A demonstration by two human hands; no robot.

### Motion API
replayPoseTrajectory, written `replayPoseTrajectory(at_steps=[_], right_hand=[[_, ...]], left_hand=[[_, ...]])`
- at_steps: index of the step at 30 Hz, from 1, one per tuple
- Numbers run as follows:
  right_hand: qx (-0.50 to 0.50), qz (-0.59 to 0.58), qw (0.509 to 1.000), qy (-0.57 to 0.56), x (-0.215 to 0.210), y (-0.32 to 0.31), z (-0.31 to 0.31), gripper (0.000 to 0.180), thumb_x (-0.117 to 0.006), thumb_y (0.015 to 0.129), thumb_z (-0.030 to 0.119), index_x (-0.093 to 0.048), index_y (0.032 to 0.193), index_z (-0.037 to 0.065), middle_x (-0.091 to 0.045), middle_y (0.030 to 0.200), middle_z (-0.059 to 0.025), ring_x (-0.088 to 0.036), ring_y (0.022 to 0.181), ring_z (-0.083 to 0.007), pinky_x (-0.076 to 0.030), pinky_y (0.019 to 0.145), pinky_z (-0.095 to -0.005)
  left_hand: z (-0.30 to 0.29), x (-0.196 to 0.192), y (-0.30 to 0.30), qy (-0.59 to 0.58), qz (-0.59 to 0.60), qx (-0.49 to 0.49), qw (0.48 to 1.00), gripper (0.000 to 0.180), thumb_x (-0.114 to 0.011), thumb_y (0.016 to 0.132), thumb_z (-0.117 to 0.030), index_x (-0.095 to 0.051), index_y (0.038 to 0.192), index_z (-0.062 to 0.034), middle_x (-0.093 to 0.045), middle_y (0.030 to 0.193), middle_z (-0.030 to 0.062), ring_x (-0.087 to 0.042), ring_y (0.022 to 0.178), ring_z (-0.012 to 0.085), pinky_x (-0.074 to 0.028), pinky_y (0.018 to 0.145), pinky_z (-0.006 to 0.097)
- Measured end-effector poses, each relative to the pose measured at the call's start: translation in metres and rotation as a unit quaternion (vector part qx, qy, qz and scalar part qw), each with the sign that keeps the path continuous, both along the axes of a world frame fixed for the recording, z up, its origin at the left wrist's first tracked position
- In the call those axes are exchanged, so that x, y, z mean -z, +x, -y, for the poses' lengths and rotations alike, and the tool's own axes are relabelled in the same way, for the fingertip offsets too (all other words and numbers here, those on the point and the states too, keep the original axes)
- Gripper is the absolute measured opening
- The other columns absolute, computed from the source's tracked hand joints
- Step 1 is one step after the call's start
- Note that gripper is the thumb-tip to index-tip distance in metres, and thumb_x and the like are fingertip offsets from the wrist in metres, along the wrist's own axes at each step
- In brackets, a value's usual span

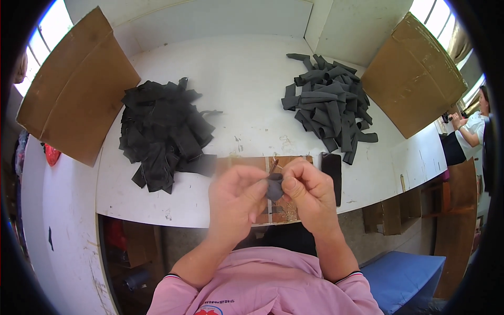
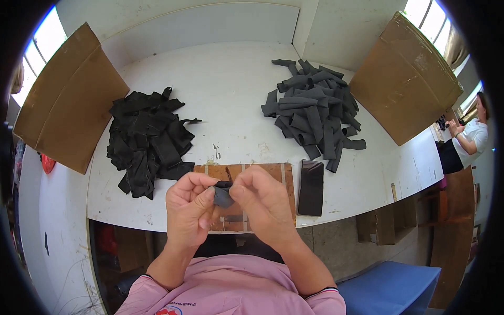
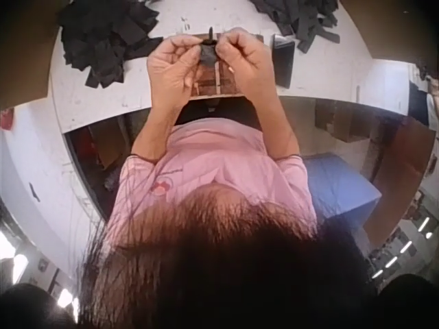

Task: The recorder is folding small pieces of black material, likely rubber or fabric, at a workbench.

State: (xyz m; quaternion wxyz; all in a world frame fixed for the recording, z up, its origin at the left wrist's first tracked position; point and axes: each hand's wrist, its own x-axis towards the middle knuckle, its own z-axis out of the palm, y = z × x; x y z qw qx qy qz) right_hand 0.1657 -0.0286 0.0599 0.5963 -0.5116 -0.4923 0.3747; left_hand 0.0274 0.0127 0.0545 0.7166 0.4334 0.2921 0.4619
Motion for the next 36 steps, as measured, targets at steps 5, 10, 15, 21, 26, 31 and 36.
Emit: replayPoseTrajectory(at_steps=[5,10,15,21,26,31,36], right_hand=[[-0.111,-0.037,0.993,-0.014,-0.044,0.012,-0.016,0.014,-0.049,0.085,0.011,-0.049,0.074,0.002,-0.046,0.064,0.0046,-0.037,0.059,-0.0026,-0.032,0.051,-0.018],[-0.141,-0.104,0.98,-0.099,-0.018,0.022,-0.033,0.016,-0.05,0.085,0.014,-0.051,0.073,0.003,-0.047,0.063,0.0038,-0.039,0.056,-0.0039,-0.032,0.05,-0.019],[-0.158,-0.288,0.93,-0.165,0.063,0.024,-0.034,0.017,-0.048,0.086,0.016,-0.052,0.074,0.005,-0.048,0.062,0.0025,-0.04,0.053,-0.0052,-0.033,0.049,-0.0205],[-0.088,-0.096,0.978,-0.163,0.057,0.025,-0.041,0.018,-0.046,0.087,0.016,-0.053,0.077,0.003,-0.05,0.063,0.0018,-0.045,0.057,-0.0058,-0.034,0.052,-0.0201],[-0.014,0.03,0.999,0.003,0.048,0.021,-0.032,0.013,-0.053,0.081,0.014,-0.054,0.08,0.002,-0.053,0.069,-0.0029,-0.05,0.063,-0.0101,-0.038,0.052,-0.0232],[-0.016,0.519,0.844,0.132,0.0,0.019,-0.03,0.023,-0.066,0.067,0.022,-0.054,0.073,0.003,-0.051,0.067,-0.0077,-0.053,0.063,-0.0226,-0.042,0.052,-0.0336],[-0.021,0.448,0.888,0.104,0.04,0.026,-0.034,0.02,-0.064,0.069,0.02,-0.054,0.072,0.003,-0.051,0.063,-0.0073,-0.052,0.057,-0.023,-0.041,0.048,-0.0343]], left_hand=[[-0.02,-0.029,0.008,-0.163,0.358,0.238,0.888,0.019,-0.044,0.084,0.0,-0.042,0.102,0.0066,-0.057,0.079,0.015,-0.037,0.034,0.0014,-0.027,0.03,0.016],[-0.031,-0.009,0.014,-0.174,0.497,0.368,0.767,0.034,-0.037,0.087,-0.004,-0.033,0.119,0.0064,-0.057,0.081,0.0169,-0.038,0.033,0.0018,-0.026,0.03,0.017],[-0.043,0.056,0.01,-0.364,0.375,0.223,0.823,0.037,-0.038,0.086,-0.003,-0.034,0.122,0.0043,-0.057,0.079,0.0126,-0.034,0.032,0.0041,-0.028,0.034,0.019],[-0.039,0.023,0.015,0.212,-0.172,-0.042,0.961,0.026,-0.054,0.081,-0.006,-0.055,0.107,-0.0021,-0.058,0.09,0.0077,-0.049,0.074,0.0071,-0.04,0.064,0.02],[-0.039,0.02,0.015,0.293,-0.084,0.044,0.951,0.017,-0.061,0.077,-0.008,-0.06,0.091,0.0007,-0.059,0.092,0.0103,-0.053,0.083,0.0159,-0.042,0.072,0.025],[-0.036,0.018,0.013,0.123,0.096,0.006,0.988,0.015,-0.06,0.079,-0.012,-0.057,0.085,0.0011,-0.059,0.089,0.0123,-0.053,0.082,0.0174,-0.042,0.075,0.029],[-0.034,0.046,0.018,0.049,0.063,0.003,0.997,0.019,-0.06,0.079,-0.014,-0.056,0.089,0.0018,-0.058,0.089,0.0134,-0.054,0.086,0.0183,-0.042,0.078,0.031]])
